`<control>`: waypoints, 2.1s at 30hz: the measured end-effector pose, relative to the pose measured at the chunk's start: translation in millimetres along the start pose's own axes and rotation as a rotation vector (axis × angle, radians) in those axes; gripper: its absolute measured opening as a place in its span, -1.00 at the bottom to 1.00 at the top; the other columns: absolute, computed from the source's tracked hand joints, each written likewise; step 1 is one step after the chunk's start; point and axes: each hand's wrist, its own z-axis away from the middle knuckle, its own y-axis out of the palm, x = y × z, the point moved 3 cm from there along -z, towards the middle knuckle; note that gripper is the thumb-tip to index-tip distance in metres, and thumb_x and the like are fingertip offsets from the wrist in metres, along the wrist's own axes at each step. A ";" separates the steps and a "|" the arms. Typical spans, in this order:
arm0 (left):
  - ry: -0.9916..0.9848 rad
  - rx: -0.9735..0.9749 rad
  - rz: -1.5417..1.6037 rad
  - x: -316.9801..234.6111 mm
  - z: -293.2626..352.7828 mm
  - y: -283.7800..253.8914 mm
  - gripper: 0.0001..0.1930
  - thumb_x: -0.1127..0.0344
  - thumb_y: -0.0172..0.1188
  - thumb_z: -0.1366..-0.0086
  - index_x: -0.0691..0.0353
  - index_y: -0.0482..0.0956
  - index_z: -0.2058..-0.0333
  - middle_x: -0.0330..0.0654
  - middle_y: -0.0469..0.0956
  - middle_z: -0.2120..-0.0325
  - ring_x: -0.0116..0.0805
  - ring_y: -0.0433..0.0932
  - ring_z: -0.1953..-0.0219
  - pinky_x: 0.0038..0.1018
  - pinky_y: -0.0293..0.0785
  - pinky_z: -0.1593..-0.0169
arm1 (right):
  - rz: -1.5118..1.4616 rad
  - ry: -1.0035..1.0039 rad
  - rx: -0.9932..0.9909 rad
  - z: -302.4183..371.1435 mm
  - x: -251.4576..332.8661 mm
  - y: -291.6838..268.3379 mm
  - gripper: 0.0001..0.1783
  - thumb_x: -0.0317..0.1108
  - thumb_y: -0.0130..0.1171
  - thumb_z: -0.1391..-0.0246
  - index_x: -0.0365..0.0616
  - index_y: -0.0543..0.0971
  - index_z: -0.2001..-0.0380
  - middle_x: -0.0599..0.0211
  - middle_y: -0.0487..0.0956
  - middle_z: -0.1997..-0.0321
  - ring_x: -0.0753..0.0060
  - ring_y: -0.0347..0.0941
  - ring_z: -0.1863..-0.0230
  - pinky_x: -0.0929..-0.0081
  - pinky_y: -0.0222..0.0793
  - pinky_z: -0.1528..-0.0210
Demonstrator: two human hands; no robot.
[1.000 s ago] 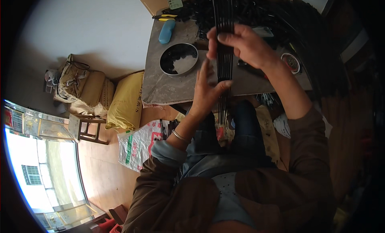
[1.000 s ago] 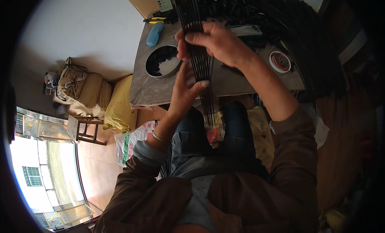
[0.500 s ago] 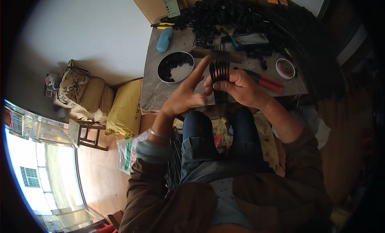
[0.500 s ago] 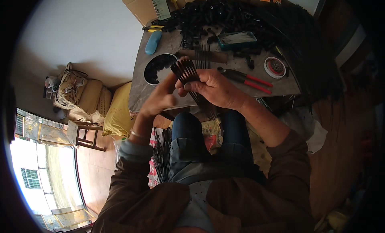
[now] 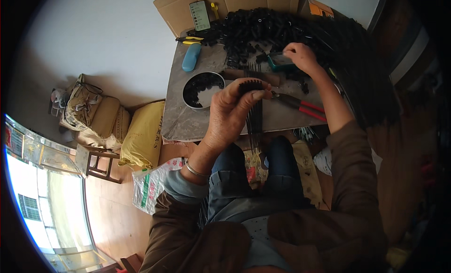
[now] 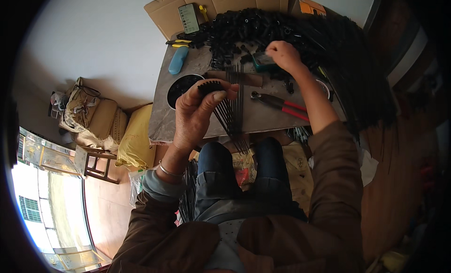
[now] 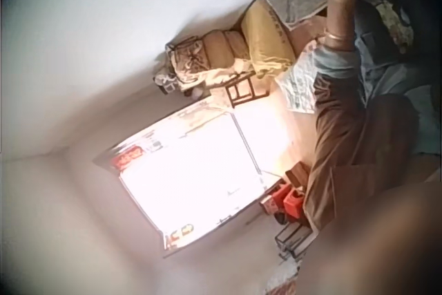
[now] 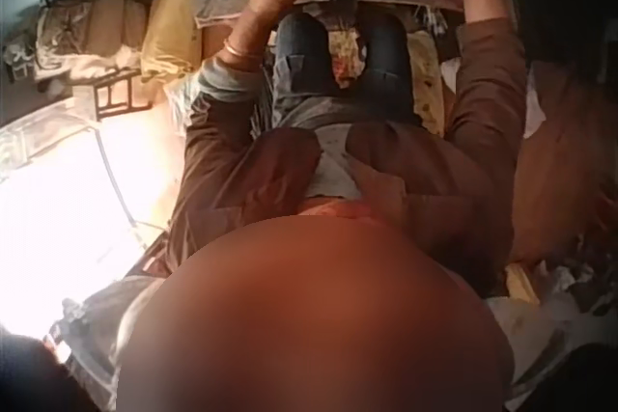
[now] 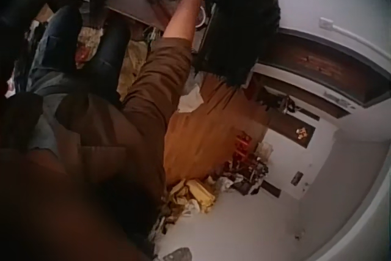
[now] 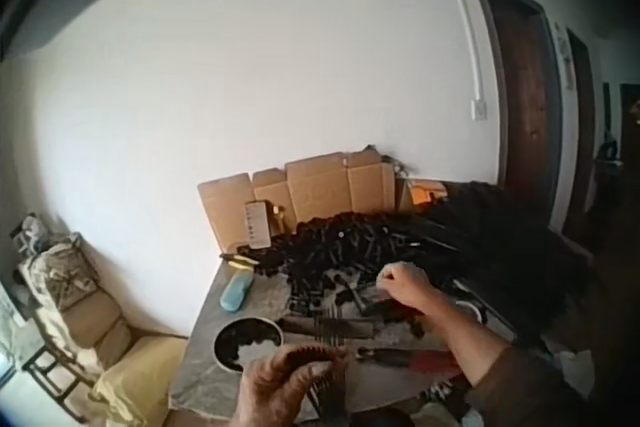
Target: Manually assembling umbrella ribs by inserting metal wires into plastic connectors and securing them with pliers.
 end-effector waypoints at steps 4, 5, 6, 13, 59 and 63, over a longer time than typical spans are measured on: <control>0.008 -0.019 -0.017 0.6 1.1 -3.6 -0.84 0.43 0.13 -0.29 0.33 0.55 0.17 -0.20 0.61 0.27 -0.48 0.57 0.19 -0.55 0.48 0.06 | 0.235 0.043 0.024 -12.4 -18.6 12.0 -0.83 -0.28 0.23 0.08 0.02 0.65 0.36 0.29 0.62 0.33 0.20 0.56 0.25 0.28 0.44 0.19; 0.010 -0.026 -0.023 -0.3 0.8 -5.1 -0.84 0.43 0.13 -0.29 0.33 0.55 0.17 -0.20 0.61 0.27 -0.48 0.57 0.19 -0.55 0.48 0.06 | 0.286 0.077 0.072 -13.8 -15.7 14.1 -0.86 -0.28 0.23 0.08 0.01 0.65 0.40 0.31 0.62 0.34 0.19 0.55 0.24 0.26 0.43 0.19; 0.002 -0.030 -0.013 -1.8 1.3 -5.3 -0.84 0.44 0.13 -0.29 0.33 0.55 0.17 -0.20 0.61 0.28 -0.47 0.57 0.19 -0.55 0.48 0.06 | 0.285 0.070 0.077 -15.2 -14.2 14.6 -0.86 -0.28 0.23 0.08 0.01 0.65 0.40 0.31 0.62 0.34 0.19 0.55 0.24 0.26 0.43 0.19; 0.035 -0.034 0.025 2.6 -2.1 -5.0 -0.85 0.45 0.12 -0.30 0.33 0.56 0.19 -0.19 0.62 0.31 -0.49 0.57 0.20 -0.55 0.48 0.05 | 0.341 -0.139 -0.146 -10.8 6.7 -14.4 -0.85 -0.22 0.26 0.08 -0.01 0.64 0.45 0.33 0.61 0.35 0.20 0.54 0.28 0.24 0.43 0.20; -0.056 0.093 -0.001 7.4 -5.3 0.2 -0.82 0.38 0.18 -0.28 0.29 0.59 0.17 -0.27 0.64 0.35 -0.61 0.52 0.26 -0.60 0.47 0.12 | -0.117 -0.828 -0.149 137.5 187.5 -83.7 -0.86 -0.55 0.31 0.16 -0.19 0.60 0.43 0.43 0.48 0.48 0.52 0.45 0.47 0.51 0.34 0.42; -0.015 0.161 -0.121 -1.1 -9.2 -1.2 -0.75 0.33 0.24 -0.23 0.26 0.61 0.13 -0.26 0.64 0.37 -0.62 0.52 0.28 -0.60 0.48 0.17 | -0.306 -0.761 -0.041 136.2 186.4 -83.7 -0.84 -0.57 0.34 0.15 -0.25 0.57 0.43 0.38 0.46 0.49 0.58 0.47 0.47 0.64 0.39 0.50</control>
